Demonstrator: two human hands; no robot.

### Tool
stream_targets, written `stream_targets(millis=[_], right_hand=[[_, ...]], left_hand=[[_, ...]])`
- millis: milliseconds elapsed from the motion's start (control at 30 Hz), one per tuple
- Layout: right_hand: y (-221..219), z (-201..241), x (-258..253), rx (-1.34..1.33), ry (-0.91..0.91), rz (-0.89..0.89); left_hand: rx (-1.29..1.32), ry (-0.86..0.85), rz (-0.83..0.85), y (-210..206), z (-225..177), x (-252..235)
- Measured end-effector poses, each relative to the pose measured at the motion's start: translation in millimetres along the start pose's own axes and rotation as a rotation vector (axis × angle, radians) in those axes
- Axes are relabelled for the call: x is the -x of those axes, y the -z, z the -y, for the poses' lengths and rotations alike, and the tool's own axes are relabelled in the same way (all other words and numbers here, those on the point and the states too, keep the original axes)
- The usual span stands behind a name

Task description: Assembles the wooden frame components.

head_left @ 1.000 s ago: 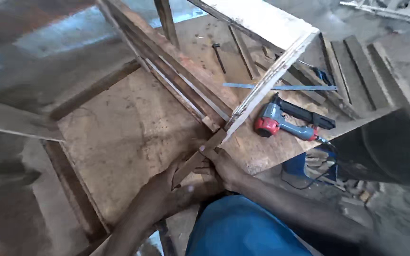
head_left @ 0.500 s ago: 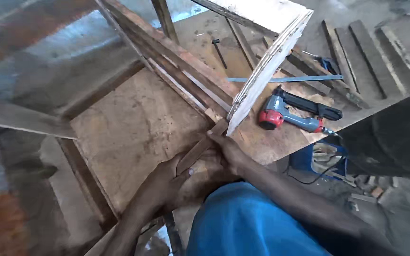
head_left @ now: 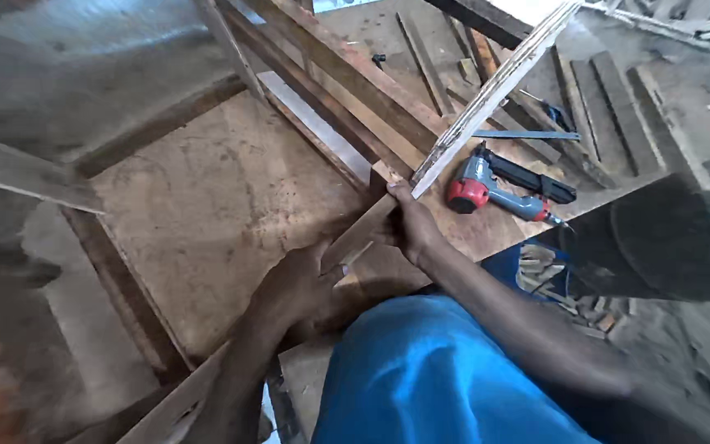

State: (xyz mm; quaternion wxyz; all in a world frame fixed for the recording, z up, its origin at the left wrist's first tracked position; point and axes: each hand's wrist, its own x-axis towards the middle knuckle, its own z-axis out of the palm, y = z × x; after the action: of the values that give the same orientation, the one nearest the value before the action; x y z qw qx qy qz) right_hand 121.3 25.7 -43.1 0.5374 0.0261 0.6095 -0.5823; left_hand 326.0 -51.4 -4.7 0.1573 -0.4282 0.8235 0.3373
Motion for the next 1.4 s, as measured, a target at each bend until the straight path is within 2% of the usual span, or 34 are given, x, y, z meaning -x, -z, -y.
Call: stream_targets(millis=[600, 833, 933, 1000, 1100, 1133, 1167, 1200, 1300, 1367, 1400], right_hand=[[-10.9, -1.7, -0.9, -0.032, -0.003, -0.113], [-1.5, 4.4, 1.9, 0.0, -0.01, -0.041], [-6.8, 6.8, 11.8, 0.031, 0.006, -0.074], [-11.4, 6.2, 9.0, 0.085, 0.03, -0.078], [-2.2, -3.4, -5.9, 0.077, 0.048, -0.003], [3.7, -6.8, -12.7, 0.056, 0.052, 0.024], [9.0, -8.3, -17.7, 0.046, 0.055, 0.029], [13.4, -8.1, -21.8, 0.04, 0.052, 0.035], [16.1, -7.2, -24.7, 0.043, 0.04, 0.065], [11.0, -6.1, -18.9, 0.047, 0.035, 0.044], [8.7, -5.1, -15.6, 0.048, 0.033, 0.036]], left_hand=[[0.034, -0.043, -0.002, 2.4, 2.8, -3.0], [0.002, -0.061, -0.018, 0.5, -0.8, 3.1], [-0.097, -0.146, -0.297, -10.5, -9.0, 23.2], [-0.121, -0.285, -0.524, -15.8, 0.5, 30.9], [0.201, -0.52, -0.732, -26.4, 21.2, 70.1], [0.357, -0.539, -0.766, -37.7, 31.2, 85.7], [0.516, -0.49, -0.791, -53.1, 41.8, 101.4], [0.67, -0.366, -0.804, -70.5, 53.5, 117.9], [1.174, 0.126, -0.991, -117.9, 90.6, 156.0], [1.498, 0.462, -1.112, -130.1, 114.9, 169.6], [1.631, 0.578, -1.149, -128.4, 126.3, 175.1]])
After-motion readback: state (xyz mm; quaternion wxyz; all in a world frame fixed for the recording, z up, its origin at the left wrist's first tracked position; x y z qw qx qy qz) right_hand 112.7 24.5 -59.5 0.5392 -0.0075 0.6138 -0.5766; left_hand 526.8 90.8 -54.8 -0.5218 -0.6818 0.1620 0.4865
